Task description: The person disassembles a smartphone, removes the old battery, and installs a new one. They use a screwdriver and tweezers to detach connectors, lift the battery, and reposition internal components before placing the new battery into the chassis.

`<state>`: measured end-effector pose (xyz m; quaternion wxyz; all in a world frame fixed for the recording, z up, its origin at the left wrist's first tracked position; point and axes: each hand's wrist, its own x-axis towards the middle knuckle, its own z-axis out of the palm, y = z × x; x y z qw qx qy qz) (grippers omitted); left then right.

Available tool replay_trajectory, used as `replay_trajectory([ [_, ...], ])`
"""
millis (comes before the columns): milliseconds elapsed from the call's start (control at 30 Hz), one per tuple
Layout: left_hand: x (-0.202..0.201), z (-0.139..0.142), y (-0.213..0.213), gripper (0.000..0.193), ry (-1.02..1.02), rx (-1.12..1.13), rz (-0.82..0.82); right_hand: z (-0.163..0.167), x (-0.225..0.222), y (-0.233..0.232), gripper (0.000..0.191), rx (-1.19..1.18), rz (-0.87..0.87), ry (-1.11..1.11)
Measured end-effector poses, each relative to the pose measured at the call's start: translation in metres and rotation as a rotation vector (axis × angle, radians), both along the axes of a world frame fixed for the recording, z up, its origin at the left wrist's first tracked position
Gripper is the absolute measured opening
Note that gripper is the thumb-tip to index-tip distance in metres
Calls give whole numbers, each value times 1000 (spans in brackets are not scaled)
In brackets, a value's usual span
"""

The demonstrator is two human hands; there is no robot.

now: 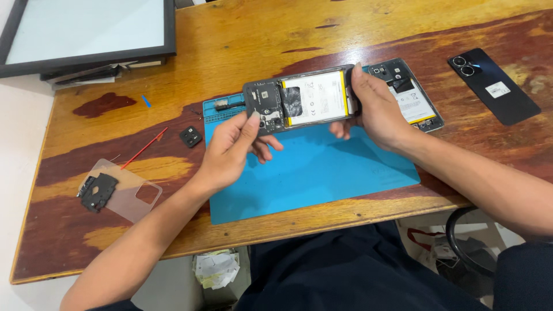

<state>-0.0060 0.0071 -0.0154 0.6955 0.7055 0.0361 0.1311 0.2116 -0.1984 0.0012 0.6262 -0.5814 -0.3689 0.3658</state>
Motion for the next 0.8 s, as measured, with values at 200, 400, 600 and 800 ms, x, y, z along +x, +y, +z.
replay_trajectory([
  [200, 1, 4, 5, 44, 32, -16, -8, -4, 5, -3, 60, 7, -20, -51],
  [400, 6, 5, 3, 45, 69, -124, 80, -10, -8, -2, 56, -5, 62, -26],
  [600, 4, 7, -2, 40, 28, -4, 215, -15, -12, -3, 49, 7, 172, -43],
  [800, -1, 17, -5, 36, -18, 84, 246, -13, -13, -3, 49, -57, 168, -58],
])
